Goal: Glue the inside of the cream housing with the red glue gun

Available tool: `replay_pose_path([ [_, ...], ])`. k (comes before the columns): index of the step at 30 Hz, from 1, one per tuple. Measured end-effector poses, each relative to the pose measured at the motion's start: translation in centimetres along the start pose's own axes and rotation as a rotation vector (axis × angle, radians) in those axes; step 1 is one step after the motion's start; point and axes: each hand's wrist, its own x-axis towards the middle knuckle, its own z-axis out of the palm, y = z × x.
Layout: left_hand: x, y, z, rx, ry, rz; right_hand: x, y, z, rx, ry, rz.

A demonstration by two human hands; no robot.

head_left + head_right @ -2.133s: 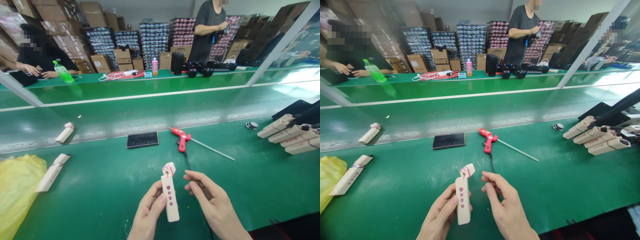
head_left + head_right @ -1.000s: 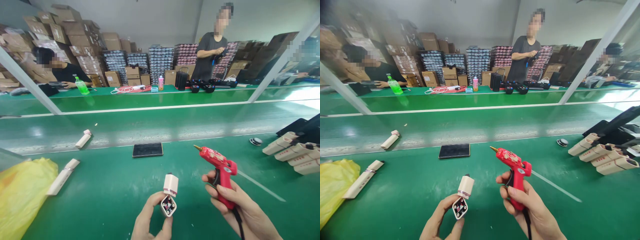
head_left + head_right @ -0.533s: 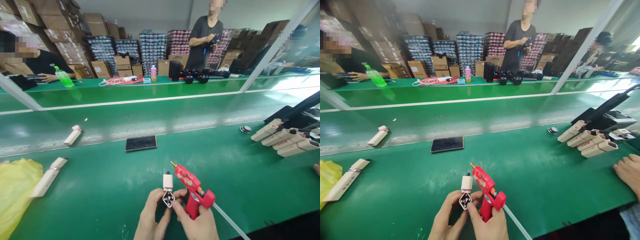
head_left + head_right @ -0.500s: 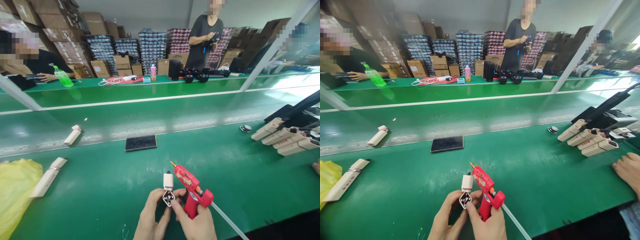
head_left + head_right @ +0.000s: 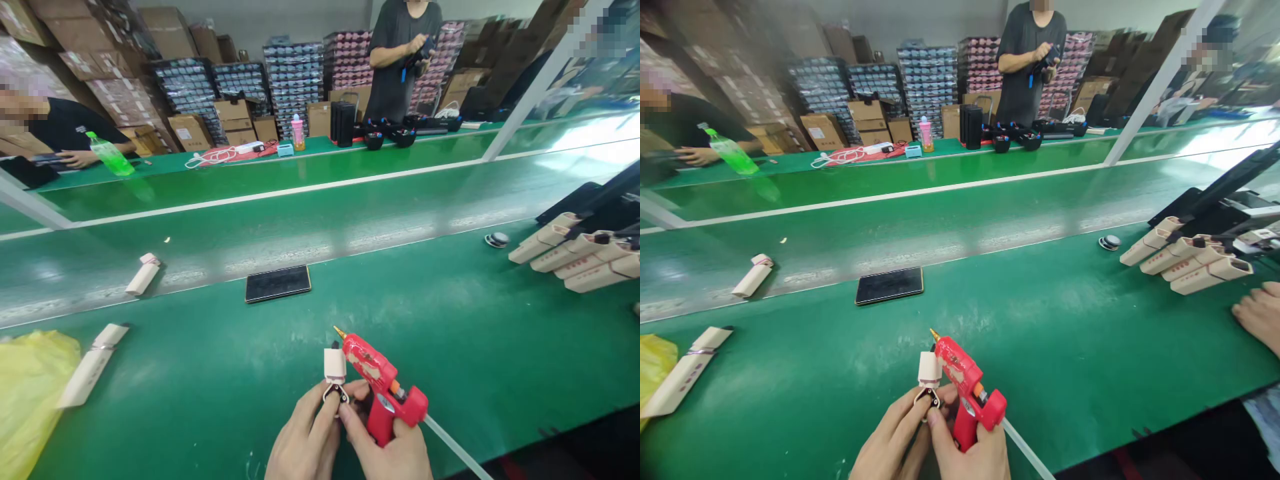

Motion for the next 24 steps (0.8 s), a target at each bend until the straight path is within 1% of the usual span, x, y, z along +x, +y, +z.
replay_pose_path([
  [4, 0.8, 0.8, -0.8, 0.001, -0.016, -0.001, -0.8, 0.2, 0.2, -0.08, 0.0, 0.067],
  [8, 1.9, 1.1, -1.7, 0.061, -0.04, 0.015, -0.9, -0.2, 0.4, -0.072, -0.022, 0.061],
  [11, 2.3, 1.2, -1.9, 0.04, -0.072, -0.01, -0.9, -0.6, 0.5, -0.088, -0.015, 0.073],
  [13, 2.3, 1.3, -1.7, -0.016, -0.092, -0.056, -0.9, -0.8, 0.7, -0.099, -0.002, 0.083],
  [15, 1.9, 1.2, -1.5, -0.042, -0.072, -0.077, -1.0, -1.0, 0.9, -0.097, 0.001, 0.085],
  [17, 1.4, 1.1, -1.2, -0.034, -0.036, -0.063, -1.2, -1.0, 1.1, -0.088, -0.004, 0.085],
  [19, 1.0, 0.9, -1.0, -0.004, -0.024, -0.034, -1.3, -1.1, 1.1, -0.081, -0.003, 0.092],
  [22, 0.8, 0.7, -1.1, 0.041, -0.036, 0.008, -1.6, -1.0, 0.9, -0.075, 0.014, 0.108],
  [24, 1.2, 0.8, -1.5, 0.062, -0.05, 0.022, -1.6, -0.9, 0.6, -0.063, 0.018, 0.107],
])
